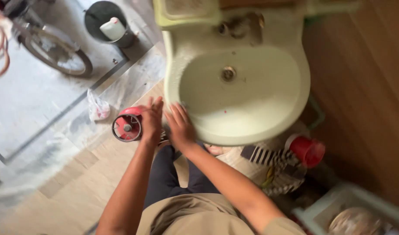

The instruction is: Cleaning a washbasin and its fixtures using a cleaning product and a cloth.

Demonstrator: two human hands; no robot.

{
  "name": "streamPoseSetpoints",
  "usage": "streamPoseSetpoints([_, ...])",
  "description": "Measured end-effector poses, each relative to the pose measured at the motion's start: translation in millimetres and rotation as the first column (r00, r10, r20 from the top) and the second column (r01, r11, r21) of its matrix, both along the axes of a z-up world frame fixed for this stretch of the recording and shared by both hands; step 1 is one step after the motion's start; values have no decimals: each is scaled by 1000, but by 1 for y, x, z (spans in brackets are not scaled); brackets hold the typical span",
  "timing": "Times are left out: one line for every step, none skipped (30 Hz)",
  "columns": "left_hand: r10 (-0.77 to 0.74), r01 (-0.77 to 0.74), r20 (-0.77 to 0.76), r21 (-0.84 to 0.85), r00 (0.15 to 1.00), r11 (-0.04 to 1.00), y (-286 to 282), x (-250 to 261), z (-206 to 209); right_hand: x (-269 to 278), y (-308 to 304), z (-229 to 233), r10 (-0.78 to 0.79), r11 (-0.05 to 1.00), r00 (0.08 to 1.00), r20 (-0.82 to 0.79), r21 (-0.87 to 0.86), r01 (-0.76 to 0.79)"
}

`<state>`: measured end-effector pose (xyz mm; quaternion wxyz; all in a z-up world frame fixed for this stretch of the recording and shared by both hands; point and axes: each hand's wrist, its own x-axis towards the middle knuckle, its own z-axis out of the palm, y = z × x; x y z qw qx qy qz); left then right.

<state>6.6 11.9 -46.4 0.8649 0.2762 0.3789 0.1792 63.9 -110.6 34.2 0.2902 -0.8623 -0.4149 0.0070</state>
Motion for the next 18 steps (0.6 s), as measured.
streamPoseSetpoints([-26,26,-6,23,1000,999,-7,2,1,-2,-28,4,128,991,992,-6,-24,-128])
streamPoseSetpoints([-51,52,-8,49,999,997,-11,8,0,2,-52,5,254,966,967,-9,-46,-254])
streamPoseSetpoints([-10,10,5,49,1000,999,-21,9,-6,8,-62,17,293,955,956,3,-50,-293])
streamPoseSetpoints([-11,11,-10,83,1000,997,-32,11,-14,16,-72,27,342,934,937,-73,-83,-347])
streamPoseSetpoints([-10,13,-27,115,1000,993,-44,14,-24,25,-81,35,384,909,911,-149,-115,-402])
streamPoseSetpoints([59,-57,-29,90,998,994,-58,7,-22,32,-80,34,443,875,882,-162,-138,-464])
streamPoseSetpoints([64,-62,-27,42,998,997,-71,3,-21,38,-78,32,497,849,850,-173,-103,-518])
streamPoseSetpoints([46,-46,-19,-10,999,999,-83,0,-17,43,-76,32,530,832,827,-186,-73,-550])
streamPoseSetpoints([93,-94,-20,-40,995,995,-107,-1,-42,56,-63,27,563,802,801,-201,-99,-589])
streamPoseSetpoints([137,-139,-27,-112,990,984,-121,-4,-69,63,-44,17,614,764,767,-186,-104,-637])
streamPoseSetpoints([180,-183,-35,-183,983,966,-137,-5,-94,71,-24,9,662,723,730,-171,-109,-682])
streamPoseSetpoints([210,-213,-37,-189,977,959,-144,-3,-101,100,0,-4,683,701,709,-176,-113,-704])
streamPoseSetpoints([206,-215,-67,-196,976,957,-153,1,-107,131,25,-17,687,716,720,-102,-74,-694])
streamPoseSetpoints([190,-205,-93,-201,977,958,-159,5,-114,159,50,-31,675,736,737,-24,-29,-676])
streamPoseSetpoints([207,-222,-93,-205,974,953,-149,10,-81,181,75,-32,688,724,725,-26,-33,-689])
streamPoseSetpoints([176,-186,-78,-144,981,972,-138,14,-48,203,97,-30,638,770,770,27,-24,-637])
streamPoseSetpoints([144,-149,-65,-81,987,986,-127,19,-15,225,118,-29,582,812,809,81,-11,-584])
streamPoseSetpoints([145,-150,-55,-91,988,985,-122,24,-4,220,118,-23,584,811,807,85,-24,-585])
